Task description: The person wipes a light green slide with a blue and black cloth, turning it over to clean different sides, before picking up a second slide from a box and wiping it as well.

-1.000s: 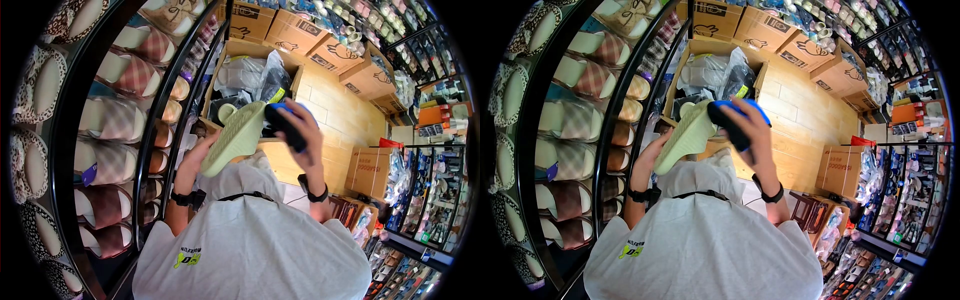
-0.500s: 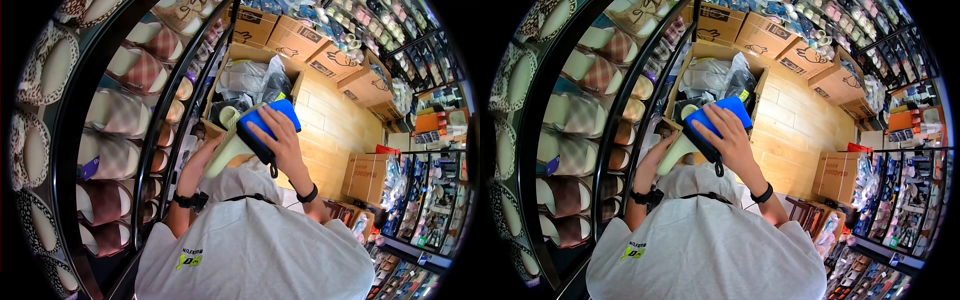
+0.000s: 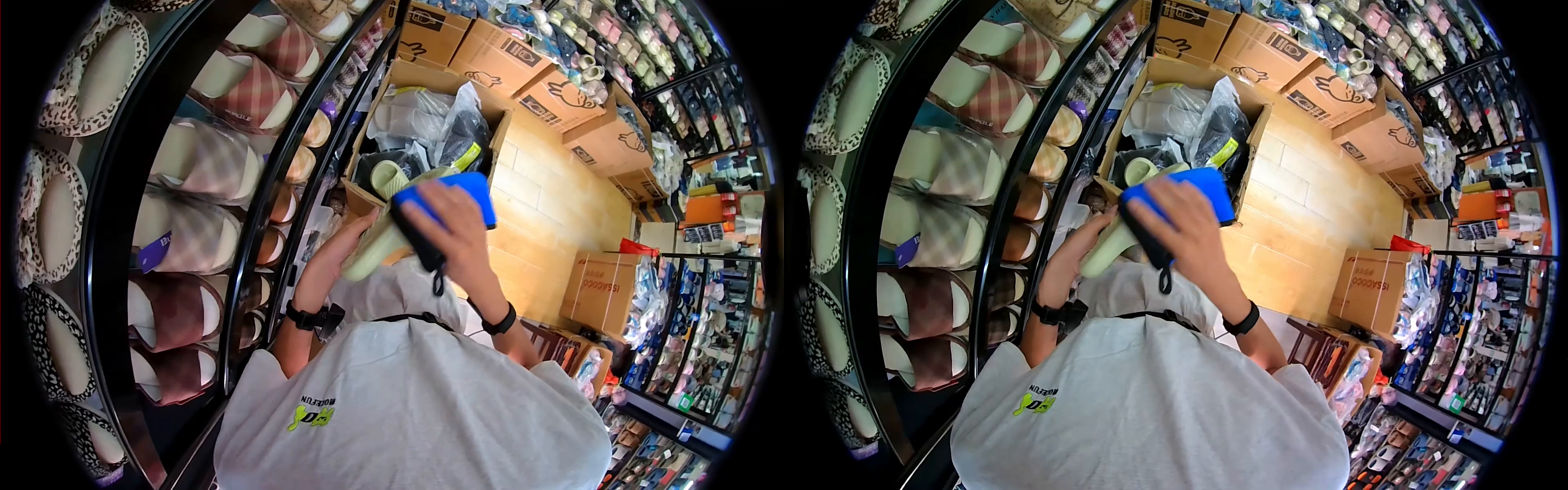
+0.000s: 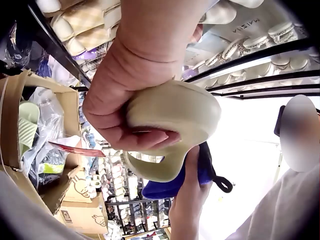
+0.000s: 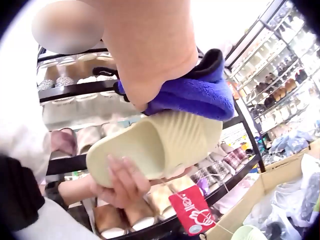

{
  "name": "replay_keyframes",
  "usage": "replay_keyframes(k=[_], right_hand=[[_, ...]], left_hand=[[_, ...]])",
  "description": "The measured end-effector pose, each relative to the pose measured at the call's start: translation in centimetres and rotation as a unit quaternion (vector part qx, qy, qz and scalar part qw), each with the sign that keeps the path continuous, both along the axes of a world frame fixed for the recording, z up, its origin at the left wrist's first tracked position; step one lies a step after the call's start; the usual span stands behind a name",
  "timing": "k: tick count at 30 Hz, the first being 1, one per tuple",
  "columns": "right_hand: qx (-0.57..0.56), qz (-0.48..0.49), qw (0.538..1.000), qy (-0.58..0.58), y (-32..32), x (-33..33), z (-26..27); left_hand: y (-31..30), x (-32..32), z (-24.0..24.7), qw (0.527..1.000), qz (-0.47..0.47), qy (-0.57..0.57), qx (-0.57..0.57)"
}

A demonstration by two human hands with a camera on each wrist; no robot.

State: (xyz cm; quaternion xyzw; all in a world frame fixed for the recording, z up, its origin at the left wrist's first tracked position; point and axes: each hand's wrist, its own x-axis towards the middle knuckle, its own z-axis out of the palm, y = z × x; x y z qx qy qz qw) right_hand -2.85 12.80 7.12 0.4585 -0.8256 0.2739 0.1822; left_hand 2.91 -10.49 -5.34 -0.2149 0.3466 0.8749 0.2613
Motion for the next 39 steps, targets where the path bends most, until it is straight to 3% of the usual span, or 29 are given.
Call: replay_keyframes(k=[2,3,6,7,10,12,14,16,19,20,21,22,23,24,26,27,28,30,32,35,36,39], right_hand=[[-0.015,-0.081,0.997,0.0,0.3,-0.3,-0.5],[-0.016,-0.074,0.997,-0.006,0.2,0.1,-0.3],[0.039,0.031,0.999,0.008,-0.2,2.0,-1.7],[0.036,0.071,0.997,0.005,-0.6,2.8,-1.8],[0.073,0.109,0.99,0.056,-0.1,2.8,-2.2],[0.021,0.047,0.999,-0.012,0.5,1.5,-1.9],[-0.022,-0.043,0.998,-0.027,0.6,-0.1,-1.7],[-0.03,-0.09,0.994,-0.045,0.0,-0.3,-1.1],[-0.016,-0.01,1.0,0.001,-1.6,1.4,-1.4],[0.007,0.037,0.999,0.003,-1.8,2.3,-1.8],[0.003,0.085,0.996,-0.006,-2.3,3.0,-2.1],[0.029,0.13,0.991,0.002,-2.5,3.6,-2.0],[0.038,0.164,0.986,0.003,-2.6,3.7,-2.0],[0.046,0.197,0.979,0.003,-2.7,3.9,-2.1],[0.046,0.168,0.985,0.001,-2.0,2.5,-2.1],[0.048,0.142,0.989,-0.001,-1.5,1.6,-2.0],[0.028,0.094,0.993,-0.073,-1.2,1.0,-1.0],[-0.013,-0.003,0.997,-0.071,-1.1,-0.1,-0.6],[-0.016,-0.035,0.997,-0.065,-1.2,0.0,-0.9],[0.013,0.042,0.999,-0.017,-1.6,1.3,-1.4],[0.018,0.086,0.996,-0.019,-1.8,1.8,-1.5],[0.016,0.146,0.989,0.01,-1.6,1.2,-2.0]], left_hand=[[0.3,-0.2,3.1,0.999,-0.019,0.002,-0.031],[0.5,-0.1,4.3,0.998,-0.017,0.003,-0.056],[0.4,-0.7,1.1,0.997,-0.034,0.038,-0.064],[0.9,-0.5,4.0,0.986,-0.024,0.051,-0.156],[0.7,-1.0,4.0,0.991,-0.057,0.029,-0.119],[1.0,-0.8,3.7,0.99,-0.03,0.033,-0.132],[0.8,-0.8,3.6,1.0,-0.022,0.0,-0.021],[0.5,-0.9,2.9,0.999,-0.037,-0.001,-0.027],[0.2,-1.1,1.4,0.999,-0.008,-0.033,-0.015],[0.4,-0.4,3.6,0.999,-0.011,-0.034,-0.016],[0.7,1.4,6.1,0.973,0.056,0.156,-0.16],[0.9,2.3,7.7,0.887,0.119,0.336,-0.294],[0.0,-1.3,5.4,0.99,-0.01,0.049,-0.131],[0.3,0.0,5.6,0.99,-0.013,0.047,-0.131],[2.2,2.8,12.2,0.906,0.094,0.288,-0.295],[1.8,2.0,10.2,0.946,0.086,0.199,-0.241],[1.2,0.9,7.9,0.946,0.086,0.199,-0.241],[-0.1,-1.0,3.1,0.995,0.002,-0.065,-0.072],[-0.2,-1.3,0.9,0.998,0.01,-0.041,-0.04],[0.5,-1.8,1.5,0.998,0.058,0.003,0.014],[0.3,-1.3,2.4,0.997,0.073,0.004,-0.02],[-0.4,-2.5,-0.4,0.997,-0.01,-0.004,0.077]])
